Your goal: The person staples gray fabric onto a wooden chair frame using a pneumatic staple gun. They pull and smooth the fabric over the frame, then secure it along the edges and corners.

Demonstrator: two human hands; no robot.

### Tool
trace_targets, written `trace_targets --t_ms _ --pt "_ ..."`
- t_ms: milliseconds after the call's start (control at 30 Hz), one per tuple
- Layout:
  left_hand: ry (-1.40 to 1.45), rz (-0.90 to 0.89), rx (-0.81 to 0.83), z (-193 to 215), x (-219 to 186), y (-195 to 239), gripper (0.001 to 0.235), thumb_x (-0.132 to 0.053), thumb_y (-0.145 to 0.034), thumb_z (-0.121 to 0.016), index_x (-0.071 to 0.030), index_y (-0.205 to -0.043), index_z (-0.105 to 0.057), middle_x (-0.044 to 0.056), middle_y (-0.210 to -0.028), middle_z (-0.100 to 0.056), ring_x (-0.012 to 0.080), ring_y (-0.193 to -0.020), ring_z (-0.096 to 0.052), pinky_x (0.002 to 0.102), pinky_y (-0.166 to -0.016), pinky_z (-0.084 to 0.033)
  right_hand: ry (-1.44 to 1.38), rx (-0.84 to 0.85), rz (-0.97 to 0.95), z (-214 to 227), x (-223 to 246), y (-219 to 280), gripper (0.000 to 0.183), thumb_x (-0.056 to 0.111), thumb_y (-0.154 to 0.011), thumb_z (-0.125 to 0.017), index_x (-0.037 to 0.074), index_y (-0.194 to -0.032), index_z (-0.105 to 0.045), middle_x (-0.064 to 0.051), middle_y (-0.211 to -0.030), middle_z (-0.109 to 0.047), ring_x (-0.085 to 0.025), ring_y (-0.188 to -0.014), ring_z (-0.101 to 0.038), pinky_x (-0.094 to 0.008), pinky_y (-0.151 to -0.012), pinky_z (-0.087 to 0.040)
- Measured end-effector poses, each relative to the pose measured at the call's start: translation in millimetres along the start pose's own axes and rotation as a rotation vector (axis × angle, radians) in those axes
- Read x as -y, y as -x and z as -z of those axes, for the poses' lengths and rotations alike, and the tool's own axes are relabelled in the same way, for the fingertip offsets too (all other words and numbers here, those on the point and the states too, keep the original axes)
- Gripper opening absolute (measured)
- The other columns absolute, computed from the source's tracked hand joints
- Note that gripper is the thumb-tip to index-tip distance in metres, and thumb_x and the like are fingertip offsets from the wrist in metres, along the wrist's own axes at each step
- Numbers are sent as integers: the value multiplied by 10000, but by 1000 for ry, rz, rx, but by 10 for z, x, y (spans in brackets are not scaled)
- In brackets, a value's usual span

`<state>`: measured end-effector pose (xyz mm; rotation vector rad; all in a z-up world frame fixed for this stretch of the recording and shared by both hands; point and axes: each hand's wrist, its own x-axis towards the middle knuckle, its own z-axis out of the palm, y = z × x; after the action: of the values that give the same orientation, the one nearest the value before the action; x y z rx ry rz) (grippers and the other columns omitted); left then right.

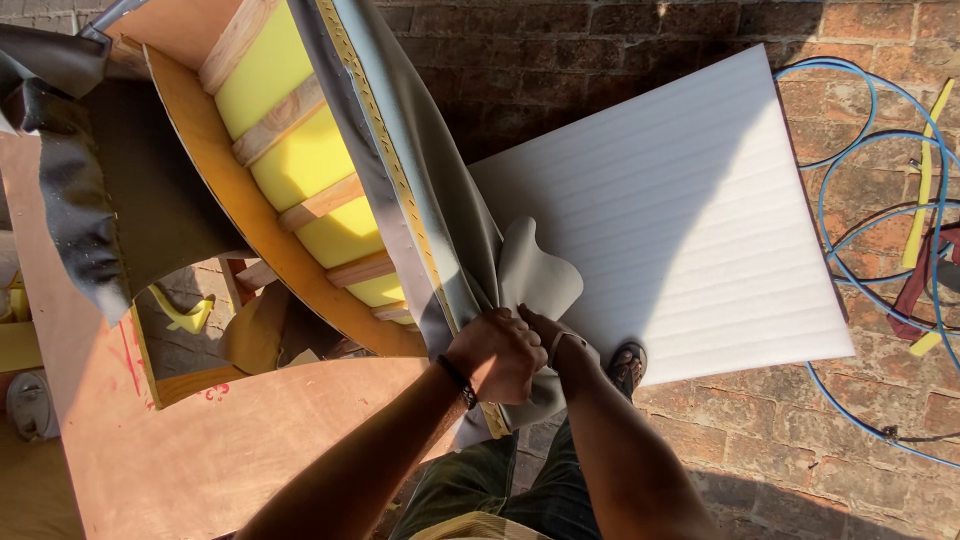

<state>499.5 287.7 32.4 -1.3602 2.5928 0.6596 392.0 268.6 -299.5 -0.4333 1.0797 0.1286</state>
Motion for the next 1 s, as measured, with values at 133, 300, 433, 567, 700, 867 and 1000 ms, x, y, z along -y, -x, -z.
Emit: trace_targets --t_ms 133,300,433,567,700,867,1000 --pt "34 64 -104 7 22 -5 237 -213 -727 -609 -208 -885 -785 16 -880 -757 205 -916 -709 380 -930 -475 -66 -175 -132 103 -219 49 599 480 -1009 -541 -5 -1351 -616 -185 -1148 -772 -259 -935 -750 -400 -784 -605" --pt "45 130 48 119 22 -23 165 -211 -760 -618 -199 -846 -758 32 -880 -752 196 -873 -712 335 -943 -498 -159 -390 27 131 -537 308 448 161 -969 -612 240 -1380 -453 -154 -1009 -705 -246 -773 -629 -430 -686 -548" --pt "61 220 152 229 -3 -117 106 -220 -712 -689 -160 -785 -738 54 -848 -739 228 -847 -696 363 -893 -511 -358 -459 43 97 -938 666 394 42 -943 -630 196 -1293 -535 -71 -814 -598 -176 -674 -542 -404 -565 -563" --pt "56 352 222 270 -79 -227 90 -229 -780 -705 -143 -798 -722 83 -829 -730 290 -838 -669 413 -849 -530 -241 -589 -83 62 -1317 854 242 115 -1002 -608 154 -1241 -607 -87 -762 -589 -164 -560 -473 -341 -474 -374" --pt "94 315 131 309 -78 -152 91 -193 -805 -676 -151 -727 -696 68 -683 -709 238 -681 -691 390 -917 -517 -317 -531 -28 120 -1432 778 216 88 -1006 -579 149 -1209 -621 -95 -739 -532 -155 -540 -424 -343 -468 -344" --pt "-40 128 -73 254 30 7 101 -155 -696 -683 -143 -624 -614 38 -597 -633 236 -611 -652 387 -739 -515 1 -340 196 177 -1840 1063 251 20 -960 -546 139 -1117 -701 -85 -795 -692 -192 -525 -502 -374 -459 -389" --pt "-49 -24 -285 207 17 96 125 -105 -673 -669 -163 -604 -583 -6 -577 -611 185 -582 -625 356 -659 -493 229 -287 234 61 -2195 1658 251 30 -964 -556 125 -1132 -717 -152 -768 -650 -227 -558 -585 -359 -477 -445"
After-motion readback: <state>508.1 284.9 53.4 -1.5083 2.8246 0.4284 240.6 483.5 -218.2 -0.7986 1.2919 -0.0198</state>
